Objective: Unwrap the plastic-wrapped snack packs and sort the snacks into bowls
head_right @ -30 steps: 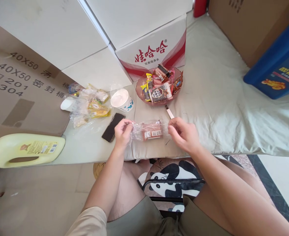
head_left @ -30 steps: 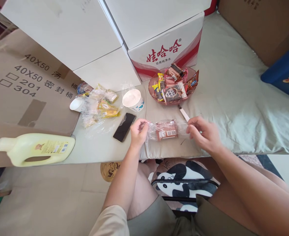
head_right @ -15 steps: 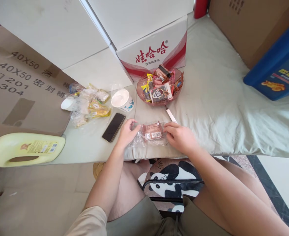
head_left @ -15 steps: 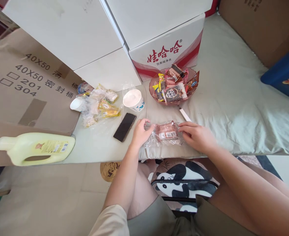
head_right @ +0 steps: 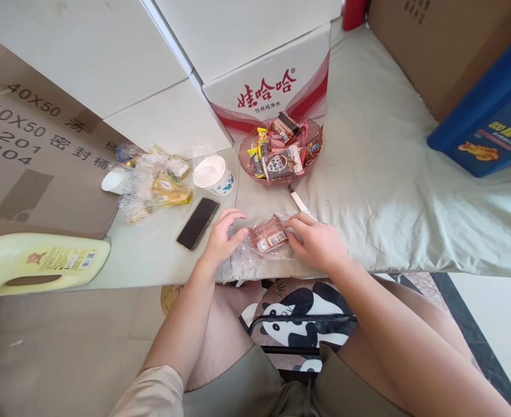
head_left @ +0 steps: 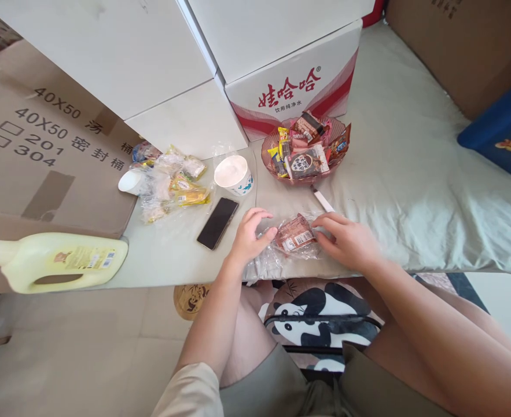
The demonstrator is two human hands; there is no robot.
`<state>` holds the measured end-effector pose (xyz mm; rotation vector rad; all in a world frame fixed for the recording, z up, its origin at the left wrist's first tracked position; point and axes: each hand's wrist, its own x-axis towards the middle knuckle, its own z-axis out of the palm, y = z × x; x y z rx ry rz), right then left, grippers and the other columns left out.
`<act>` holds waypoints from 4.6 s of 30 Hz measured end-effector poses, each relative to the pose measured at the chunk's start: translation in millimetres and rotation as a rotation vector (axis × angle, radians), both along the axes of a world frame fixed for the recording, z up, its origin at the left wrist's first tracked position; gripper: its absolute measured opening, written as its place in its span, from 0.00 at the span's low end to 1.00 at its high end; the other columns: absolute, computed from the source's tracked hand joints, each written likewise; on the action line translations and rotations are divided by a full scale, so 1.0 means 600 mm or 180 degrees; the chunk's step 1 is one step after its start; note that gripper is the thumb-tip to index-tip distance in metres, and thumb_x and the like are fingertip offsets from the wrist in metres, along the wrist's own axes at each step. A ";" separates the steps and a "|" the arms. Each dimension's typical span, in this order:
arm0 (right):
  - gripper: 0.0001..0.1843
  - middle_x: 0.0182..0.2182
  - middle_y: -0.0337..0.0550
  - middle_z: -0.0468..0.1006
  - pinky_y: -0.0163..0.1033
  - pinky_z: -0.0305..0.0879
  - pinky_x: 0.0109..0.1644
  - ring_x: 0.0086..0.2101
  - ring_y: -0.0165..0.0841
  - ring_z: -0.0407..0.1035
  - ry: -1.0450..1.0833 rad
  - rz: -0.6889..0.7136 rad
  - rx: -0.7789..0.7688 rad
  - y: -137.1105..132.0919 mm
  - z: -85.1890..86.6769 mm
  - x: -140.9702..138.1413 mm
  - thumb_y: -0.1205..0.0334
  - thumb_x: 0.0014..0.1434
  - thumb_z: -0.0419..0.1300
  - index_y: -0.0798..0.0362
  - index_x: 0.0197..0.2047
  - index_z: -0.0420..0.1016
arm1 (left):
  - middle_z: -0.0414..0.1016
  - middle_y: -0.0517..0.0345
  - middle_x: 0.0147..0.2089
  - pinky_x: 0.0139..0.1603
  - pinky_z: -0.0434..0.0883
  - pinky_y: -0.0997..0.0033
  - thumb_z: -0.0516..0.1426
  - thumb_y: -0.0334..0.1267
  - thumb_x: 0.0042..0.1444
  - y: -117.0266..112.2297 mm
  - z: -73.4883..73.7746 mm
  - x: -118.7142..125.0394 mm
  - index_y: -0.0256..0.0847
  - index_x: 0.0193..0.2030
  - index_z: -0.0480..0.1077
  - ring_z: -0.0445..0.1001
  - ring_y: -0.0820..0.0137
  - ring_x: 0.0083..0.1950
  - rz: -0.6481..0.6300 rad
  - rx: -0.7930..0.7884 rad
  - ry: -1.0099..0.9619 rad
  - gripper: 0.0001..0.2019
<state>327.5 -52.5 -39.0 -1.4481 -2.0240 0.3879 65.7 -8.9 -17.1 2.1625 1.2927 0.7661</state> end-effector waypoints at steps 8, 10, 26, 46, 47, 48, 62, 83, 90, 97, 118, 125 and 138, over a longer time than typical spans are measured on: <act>0.05 0.30 0.38 0.76 0.36 0.62 0.27 0.20 0.27 0.63 0.0905 -0.0799 0.0746 0.012 0.011 0.019 0.66 0.60 0.57 0.49 0.36 0.73 | 0.69 0.47 0.56 0.65 0.67 0.56 0.64 0.41 0.54 -0.024 0.012 0.007 0.41 0.41 0.76 0.69 0.58 0.61 -0.0298 -0.0227 0.0445 0.10; 0.04 0.30 0.38 0.75 0.37 0.63 0.29 0.21 0.27 0.64 0.0911 -0.0721 0.0842 0.010 0.013 0.017 0.66 0.60 0.58 0.49 0.38 0.72 | 0.72 0.50 0.51 0.62 0.68 0.58 0.59 0.38 0.59 -0.023 0.012 0.005 0.40 0.35 0.74 0.73 0.63 0.56 -0.0122 -0.0221 0.0297 0.05; 0.10 0.23 0.36 0.74 0.36 0.58 0.27 0.19 0.29 0.63 0.0373 -0.0458 -0.0189 0.005 0.001 -0.002 0.59 0.61 0.54 0.50 0.43 0.75 | 0.73 0.52 0.48 0.56 0.73 0.64 0.57 0.33 0.59 -0.028 0.015 0.018 0.40 0.34 0.72 0.76 0.68 0.49 -0.0284 -0.0439 0.0080 0.04; 0.18 0.50 0.55 0.75 0.51 0.67 0.54 0.50 0.46 0.71 0.0009 -0.0583 0.0808 -0.003 0.018 -0.057 0.56 0.63 0.56 0.52 0.54 0.70 | 0.71 0.63 0.30 0.38 0.67 0.72 0.54 0.44 0.63 0.049 -0.014 0.014 0.41 0.35 0.68 0.71 0.72 0.33 0.0446 -0.0816 -0.1055 0.10; 0.18 0.50 0.55 0.76 0.50 0.68 0.54 0.51 0.46 0.72 -0.0022 -0.0576 0.0808 -0.001 0.015 -0.058 0.57 0.62 0.56 0.52 0.54 0.70 | 0.70 0.64 0.29 0.37 0.66 0.73 0.55 0.43 0.62 0.050 -0.014 0.014 0.41 0.34 0.68 0.70 0.72 0.32 0.0465 -0.0857 -0.1132 0.10; 0.18 0.49 0.54 0.77 0.50 0.68 0.53 0.50 0.46 0.72 -0.0073 -0.0556 0.0763 0.001 0.012 -0.059 0.58 0.62 0.57 0.52 0.54 0.70 | 0.69 0.64 0.28 0.36 0.65 0.73 0.55 0.42 0.61 0.051 -0.012 0.014 0.40 0.32 0.67 0.69 0.73 0.31 0.0440 -0.0899 -0.1204 0.09; 0.07 0.45 0.51 0.79 0.53 0.70 0.52 0.46 0.45 0.75 -0.0277 -0.0531 0.0704 0.009 0.016 -0.060 0.63 0.60 0.57 0.48 0.42 0.73 | 0.62 0.65 0.21 0.29 0.57 0.72 0.57 0.35 0.44 0.041 0.006 0.026 0.39 0.20 0.64 0.59 0.75 0.27 -0.1110 -0.1718 -0.0700 0.07; 0.08 0.35 0.45 0.80 0.41 0.68 0.40 0.36 0.38 0.75 -0.0308 -0.0070 -0.0066 -0.001 0.015 -0.045 0.61 0.62 0.55 0.49 0.41 0.75 | 0.79 0.56 0.44 0.47 0.72 0.65 0.69 0.44 0.44 0.050 0.001 0.038 0.42 0.50 0.74 0.77 0.64 0.44 -0.1070 -0.1817 -0.0484 0.25; 0.10 0.43 0.47 0.82 0.46 0.70 0.50 0.45 0.39 0.76 0.0056 -0.0098 0.0286 0.003 0.012 -0.041 0.66 0.66 0.52 0.48 0.39 0.75 | 0.80 0.56 0.46 0.49 0.72 0.68 0.61 0.38 0.54 0.038 -0.010 0.044 0.41 0.47 0.75 0.77 0.67 0.45 -0.0429 -0.1144 -0.0599 0.13; 0.15 0.41 0.46 0.82 0.45 0.69 0.51 0.43 0.38 0.72 -0.0169 0.0002 0.0555 0.005 0.001 -0.041 0.68 0.68 0.51 0.47 0.40 0.79 | 0.80 0.57 0.42 0.43 0.71 0.69 0.65 0.42 0.51 0.039 0.004 0.006 0.40 0.43 0.76 0.75 0.69 0.39 -0.0145 -0.1237 -0.0433 0.13; 0.17 0.39 0.49 0.83 0.56 0.63 0.57 0.49 0.49 0.74 -0.0303 -0.0315 0.0051 0.011 0.015 0.007 0.55 0.59 0.61 0.51 0.51 0.75 | 0.80 0.50 0.54 0.57 0.73 0.64 0.55 0.30 0.56 0.013 -0.011 0.084 0.38 0.57 0.73 0.78 0.65 0.51 -0.0599 -0.1075 -0.0536 0.21; 0.14 0.27 0.35 0.80 0.34 0.67 0.32 0.25 0.29 0.72 0.1042 0.0377 -0.0729 0.001 0.029 -0.010 0.64 0.62 0.56 0.50 0.52 0.71 | 0.80 0.52 0.51 0.56 0.73 0.66 0.57 0.26 0.54 0.009 -0.011 0.091 0.40 0.54 0.73 0.78 0.65 0.52 -0.0754 -0.0738 -0.0313 0.20; 0.15 0.40 0.43 0.85 0.39 0.77 0.43 0.37 0.34 0.80 0.1461 0.0419 -0.0853 0.003 0.012 -0.024 0.69 0.59 0.57 0.49 0.49 0.72 | 0.81 0.50 0.52 0.57 0.74 0.64 0.56 0.31 0.57 0.003 -0.008 0.085 0.38 0.54 0.71 0.79 0.64 0.52 -0.0729 -0.0828 -0.0492 0.17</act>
